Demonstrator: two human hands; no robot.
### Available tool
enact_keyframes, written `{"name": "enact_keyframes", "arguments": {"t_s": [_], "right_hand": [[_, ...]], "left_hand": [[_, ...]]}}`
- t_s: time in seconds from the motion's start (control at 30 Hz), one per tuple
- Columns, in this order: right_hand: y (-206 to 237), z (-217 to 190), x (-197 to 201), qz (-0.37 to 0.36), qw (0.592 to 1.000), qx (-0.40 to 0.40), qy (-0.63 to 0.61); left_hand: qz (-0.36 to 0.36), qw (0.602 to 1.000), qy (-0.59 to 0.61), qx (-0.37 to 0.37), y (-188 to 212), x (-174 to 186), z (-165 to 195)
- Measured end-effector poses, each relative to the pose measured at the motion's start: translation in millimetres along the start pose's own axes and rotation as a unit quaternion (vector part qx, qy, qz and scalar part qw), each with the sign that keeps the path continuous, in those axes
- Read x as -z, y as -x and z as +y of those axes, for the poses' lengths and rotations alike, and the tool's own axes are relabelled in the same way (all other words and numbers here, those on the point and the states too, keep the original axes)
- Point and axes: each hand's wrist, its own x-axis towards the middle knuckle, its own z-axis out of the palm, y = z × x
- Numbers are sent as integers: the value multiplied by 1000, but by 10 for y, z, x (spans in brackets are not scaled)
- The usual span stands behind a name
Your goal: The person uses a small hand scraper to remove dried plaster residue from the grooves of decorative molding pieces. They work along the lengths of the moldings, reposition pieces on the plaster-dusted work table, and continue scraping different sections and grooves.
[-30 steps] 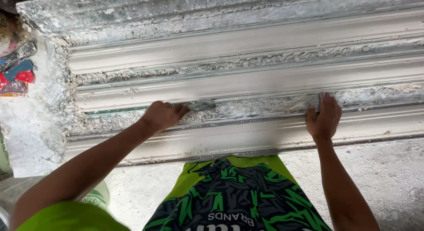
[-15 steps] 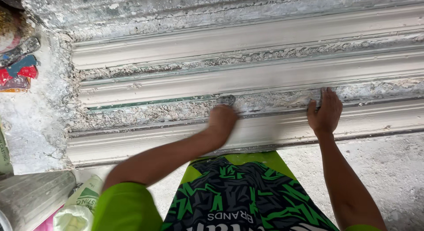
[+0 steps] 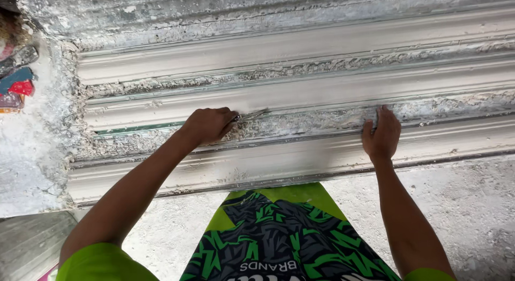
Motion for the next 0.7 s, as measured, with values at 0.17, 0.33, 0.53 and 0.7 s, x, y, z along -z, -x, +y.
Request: {"name": "enact_keyframes", "arguments": {"t_s": [0.17,0.33,0.53,0.7], "right_hand": [[3,40,-35,-10,1000,-11,2],[35,55,-75,-16,999,-11,29],[28,54,-24,-27,999,-23,21],[19,14,-1,-31,999,-33,10]], "left_hand": [[-25,999,39,-14,-119,-77,-154],[-24,995,69,-70,-707,-177,-26],[-95,991,-33,-90,-885,-49,135],[-87,992,-48,-84,-622,-3,49]]}}
